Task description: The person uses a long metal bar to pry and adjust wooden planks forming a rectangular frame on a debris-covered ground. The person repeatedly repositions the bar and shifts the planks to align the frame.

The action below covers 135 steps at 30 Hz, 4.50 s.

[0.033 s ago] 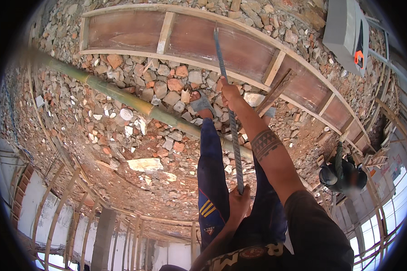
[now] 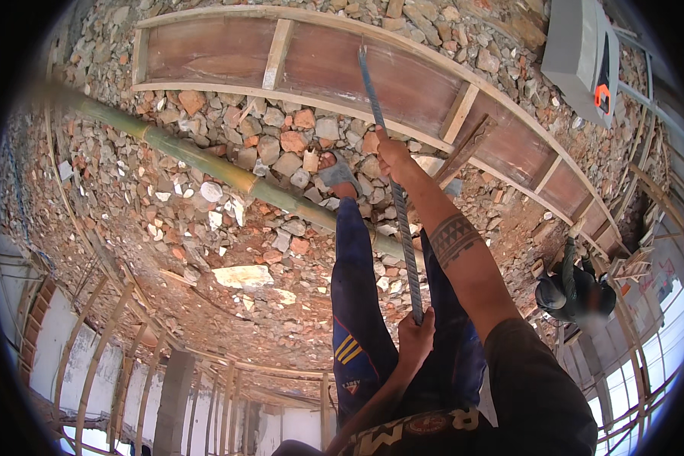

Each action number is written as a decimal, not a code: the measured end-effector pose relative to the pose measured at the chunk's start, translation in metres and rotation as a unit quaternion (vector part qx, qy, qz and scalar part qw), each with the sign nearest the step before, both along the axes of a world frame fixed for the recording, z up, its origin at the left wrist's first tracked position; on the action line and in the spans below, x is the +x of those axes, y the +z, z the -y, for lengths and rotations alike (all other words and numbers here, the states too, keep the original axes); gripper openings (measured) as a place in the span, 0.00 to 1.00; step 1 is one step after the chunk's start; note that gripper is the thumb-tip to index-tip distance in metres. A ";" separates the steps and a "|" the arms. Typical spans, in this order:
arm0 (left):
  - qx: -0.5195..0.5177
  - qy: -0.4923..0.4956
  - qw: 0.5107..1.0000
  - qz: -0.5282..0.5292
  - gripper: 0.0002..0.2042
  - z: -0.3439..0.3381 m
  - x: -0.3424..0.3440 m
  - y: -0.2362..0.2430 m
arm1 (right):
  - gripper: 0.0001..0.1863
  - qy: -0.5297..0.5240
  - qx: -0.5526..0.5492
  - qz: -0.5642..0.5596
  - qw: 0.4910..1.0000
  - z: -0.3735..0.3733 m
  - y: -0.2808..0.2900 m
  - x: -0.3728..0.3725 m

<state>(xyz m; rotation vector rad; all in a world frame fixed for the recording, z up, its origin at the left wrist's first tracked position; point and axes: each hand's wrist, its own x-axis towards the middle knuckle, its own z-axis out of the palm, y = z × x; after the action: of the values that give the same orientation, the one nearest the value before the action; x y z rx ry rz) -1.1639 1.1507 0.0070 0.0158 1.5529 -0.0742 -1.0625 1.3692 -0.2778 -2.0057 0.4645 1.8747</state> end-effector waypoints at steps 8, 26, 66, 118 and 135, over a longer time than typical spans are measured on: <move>-0.077 -0.054 0.996 0.005 0.18 -0.067 -0.064 0.086 | 0.28 -0.090 -0.054 -0.073 0.992 0.021 0.036 -0.013; 0.124 -0.454 0.857 -0.212 0.24 -0.177 -0.333 0.056 | 0.18 0.279 0.247 0.009 0.928 -0.078 0.028 -0.156; 0.159 -0.603 0.717 -0.312 0.15 -0.330 -0.280 0.071 | 0.20 0.224 0.189 0.304 0.906 -0.112 -0.231 0.098; 0.223 -0.611 0.680 -0.338 0.12 -0.326 -0.283 0.076 | 0.41 0.241 0.192 0.327 0.893 -0.327 -0.096 0.281; 0.100 -0.559 0.768 -0.296 0.08 -0.311 -0.291 0.091 | 0.53 0.388 0.081 0.210 0.894 -0.070 -0.104 0.088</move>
<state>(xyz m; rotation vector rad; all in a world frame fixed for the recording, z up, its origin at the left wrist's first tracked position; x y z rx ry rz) -1.4549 1.4616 0.0976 1.2055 1.9668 -0.9366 -0.9743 1.4392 -0.3822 -2.5917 -0.6907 1.6585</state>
